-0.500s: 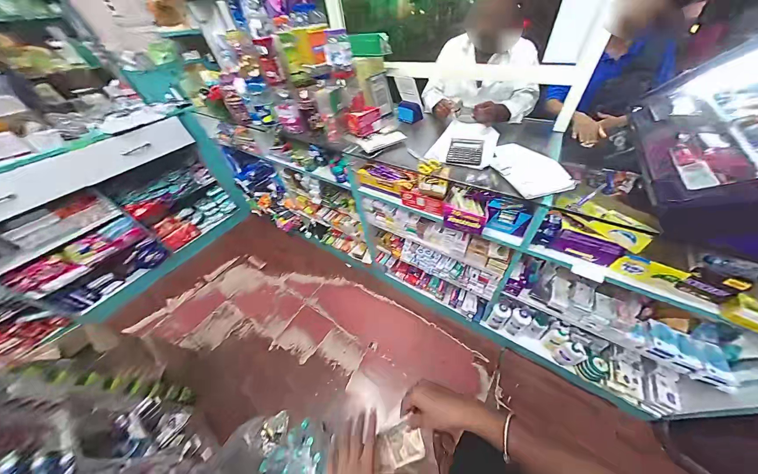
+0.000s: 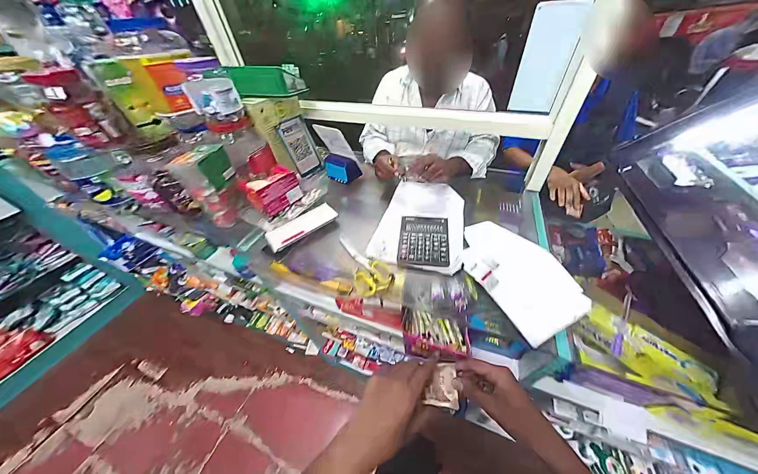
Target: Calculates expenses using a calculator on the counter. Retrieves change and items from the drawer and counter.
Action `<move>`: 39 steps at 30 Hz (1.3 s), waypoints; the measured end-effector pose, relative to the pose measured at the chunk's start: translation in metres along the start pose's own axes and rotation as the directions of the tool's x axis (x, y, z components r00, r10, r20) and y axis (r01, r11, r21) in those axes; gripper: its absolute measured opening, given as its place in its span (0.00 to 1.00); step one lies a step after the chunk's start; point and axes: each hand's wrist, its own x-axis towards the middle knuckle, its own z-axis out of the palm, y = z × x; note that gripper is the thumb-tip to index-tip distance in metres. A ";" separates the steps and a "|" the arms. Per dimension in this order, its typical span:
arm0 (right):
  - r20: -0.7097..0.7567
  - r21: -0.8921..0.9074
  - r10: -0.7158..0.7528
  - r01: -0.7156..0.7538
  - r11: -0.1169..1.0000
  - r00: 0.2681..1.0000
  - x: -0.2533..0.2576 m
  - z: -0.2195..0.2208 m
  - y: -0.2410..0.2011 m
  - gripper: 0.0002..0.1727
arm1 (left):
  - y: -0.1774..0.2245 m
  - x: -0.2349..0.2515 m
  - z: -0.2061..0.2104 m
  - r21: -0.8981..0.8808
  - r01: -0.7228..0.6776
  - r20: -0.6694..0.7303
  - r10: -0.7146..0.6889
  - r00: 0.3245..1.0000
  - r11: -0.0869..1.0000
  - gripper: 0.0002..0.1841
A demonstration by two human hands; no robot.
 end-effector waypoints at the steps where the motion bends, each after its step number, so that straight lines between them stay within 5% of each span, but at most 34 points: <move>1: -0.051 -0.003 -0.018 0.018 1.000 0.999 0.014 -0.013 -0.007 0.15 | -0.018 0.030 -0.019 -0.049 0.043 -0.001 -0.043 0.999 0.998 0.30; 5: -0.224 -0.194 -0.148 0.104 0.975 0.963 0.055 -0.057 -0.031 0.15 | -0.108 0.151 -0.097 -0.100 0.263 0.014 -0.263 0.965 0.960 0.27; 9: -0.367 -0.440 -0.162 -0.018 0.898 0.916 0.073 -0.087 -0.027 0.17 | -0.193 0.245 -0.102 0.102 0.386 0.022 -0.390 0.921 0.917 0.26; 13: -0.444 -0.579 -0.174 -0.134 0.805 0.879 0.096 -0.094 -0.007 0.17 | -0.228 0.275 -0.088 0.077 0.502 0.060 -0.506 0.860 0.861 0.30; 17: -0.305 -0.729 -0.065 -0.189 0.658 0.950 0.122 -0.100 0.001 0.35 | -0.255 0.285 -0.080 0.093 0.474 0.031 -0.479 0.877 0.875 0.42; 22: -0.200 -0.760 -0.006 -0.152 0.631 0.980 0.125 -0.103 0.002 0.39 | -0.215 0.260 -0.088 0.176 0.306 -0.058 -0.301 0.952 0.936 0.39; 27: -0.290 -0.569 -0.114 -0.075 0.819 0.950 0.121 -0.124 -0.008 0.40 | -0.147 0.243 -0.063 0.020 0.092 0.164 -0.094 0.982 0.996 0.46; 29: -0.311 -0.498 -0.154 -0.023 0.867 0.938 0.120 -0.129 -0.011 0.43 | -0.140 0.245 -0.059 0.027 0.129 0.251 -0.131 0.959 0.991 0.49; 34: -0.176 -0.522 -0.161 0.046 0.852 0.971 0.115 -0.141 -0.011 0.47 | -0.180 0.238 -0.081 0.086 0.312 -0.013 -0.312 0.950 0.946 0.45; 36: -0.081 -0.549 -0.215 0.137 0.825 0.973 0.120 -0.139 -0.013 0.45 | -0.167 0.228 -0.096 -0.194 0.269 -0.005 -0.275 0.961 0.944 0.34; 39: -0.002 -0.534 -0.399 0.336 0.776 0.917 0.134 -0.113 -0.021 0.39 | -0.100 0.210 -0.094 -0.702 0.185 0.159 -0.102 0.982 0.688 0.32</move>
